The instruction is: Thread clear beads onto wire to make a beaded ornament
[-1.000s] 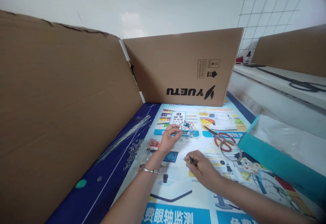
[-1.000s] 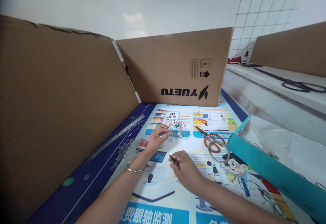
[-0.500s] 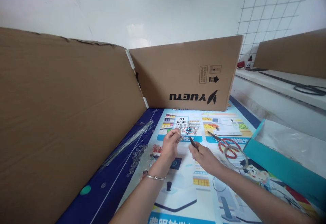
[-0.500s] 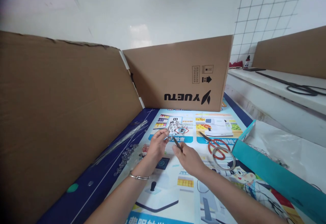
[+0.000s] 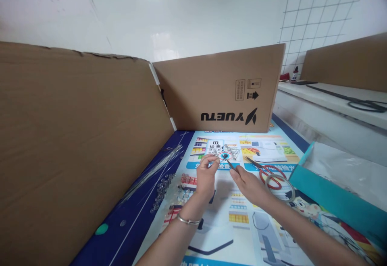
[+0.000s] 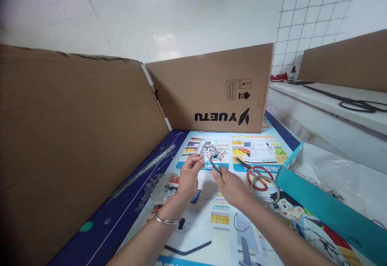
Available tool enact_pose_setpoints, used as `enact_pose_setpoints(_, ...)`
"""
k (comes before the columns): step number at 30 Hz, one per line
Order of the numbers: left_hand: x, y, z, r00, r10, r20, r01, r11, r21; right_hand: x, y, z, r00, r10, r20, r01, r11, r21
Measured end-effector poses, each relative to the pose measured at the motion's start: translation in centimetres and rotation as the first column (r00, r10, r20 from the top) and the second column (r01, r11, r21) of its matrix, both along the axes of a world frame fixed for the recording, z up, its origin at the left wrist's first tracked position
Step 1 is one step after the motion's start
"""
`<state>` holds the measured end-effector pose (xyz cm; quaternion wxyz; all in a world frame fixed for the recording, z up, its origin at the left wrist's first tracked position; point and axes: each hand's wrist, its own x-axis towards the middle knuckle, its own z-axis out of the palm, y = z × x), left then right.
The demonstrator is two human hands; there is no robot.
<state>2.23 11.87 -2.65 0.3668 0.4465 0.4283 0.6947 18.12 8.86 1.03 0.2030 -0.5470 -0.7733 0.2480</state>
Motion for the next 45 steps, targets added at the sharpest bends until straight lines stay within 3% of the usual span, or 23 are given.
enact_pose_setpoints(5,0.4,-0.7,0.3,0.975,0.103,-0.199,-0.086,0.992,0.092,-0.1,-0.3,0.6,0.996,-0.012,0.084,0.012,1.0,0.003)
enact_pose_setpoints(10,0.2,-0.9,0.2,0.872,0.237,-0.428,-0.116,0.95,0.29,-0.3,-0.5,0.3,0.995,-0.015,0.1,0.014,1.0,0.013)
enact_pose_setpoints(18,0.2,-1.0,0.1,0.781,0.341,-0.523,-0.105,0.898,0.428,-0.4,0.0,-1.4,0.999,0.001,0.046,-0.003,0.999,0.038)
enact_pose_setpoints(31,0.2,-0.8,-0.4,0.79,0.304,-0.533,-0.078,0.912,0.403,-0.5,0.2,-2.0,1.0,0.008,0.027,-0.009,0.999,0.047)
enact_pose_setpoints(45,1.1,-1.5,-0.2,0.896,0.125,-0.427,-0.075,0.989,0.131,-0.8,0.4,-2.7,0.989,-0.056,0.136,0.043,0.995,0.095)
